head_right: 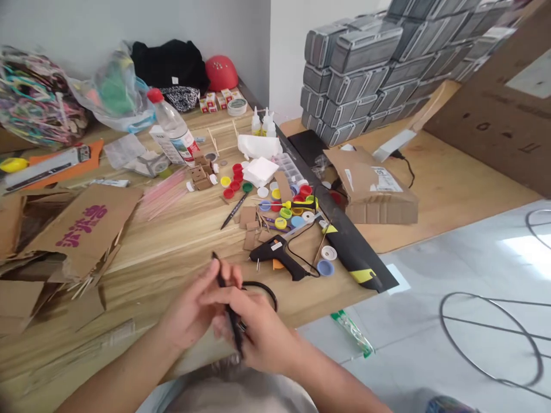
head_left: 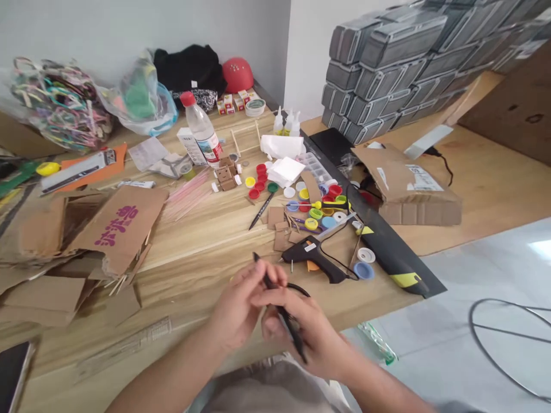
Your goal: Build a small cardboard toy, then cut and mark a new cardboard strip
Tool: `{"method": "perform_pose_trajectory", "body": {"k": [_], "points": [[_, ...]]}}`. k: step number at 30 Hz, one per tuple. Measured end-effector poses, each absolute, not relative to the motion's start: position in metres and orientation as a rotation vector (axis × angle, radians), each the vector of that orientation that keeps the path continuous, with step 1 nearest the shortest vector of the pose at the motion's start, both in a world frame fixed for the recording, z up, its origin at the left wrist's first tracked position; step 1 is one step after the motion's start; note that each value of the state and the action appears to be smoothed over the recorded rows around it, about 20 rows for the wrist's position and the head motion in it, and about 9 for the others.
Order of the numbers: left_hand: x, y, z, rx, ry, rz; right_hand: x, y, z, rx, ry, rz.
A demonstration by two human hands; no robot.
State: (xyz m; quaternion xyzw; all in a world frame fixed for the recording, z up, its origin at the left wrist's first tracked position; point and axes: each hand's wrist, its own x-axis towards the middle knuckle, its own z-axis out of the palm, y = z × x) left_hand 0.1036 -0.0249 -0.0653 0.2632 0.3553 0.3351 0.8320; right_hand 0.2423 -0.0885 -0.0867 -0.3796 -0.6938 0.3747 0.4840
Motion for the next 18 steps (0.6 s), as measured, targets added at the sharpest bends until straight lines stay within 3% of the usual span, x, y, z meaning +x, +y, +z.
{"method": "perform_pose_trajectory", "body": {"k": [10,18], "points": [[0.017,-0.033,-0.046,0.212,0.891,1.181,0.304,-0.083,-0.111,-1.579,-1.723,-0.085],[0.009,-0.054,-0.076,0.197,0.875,1.31,0.327,-0.075,-0.135,-1.711,-1.908,-0.043]]}}
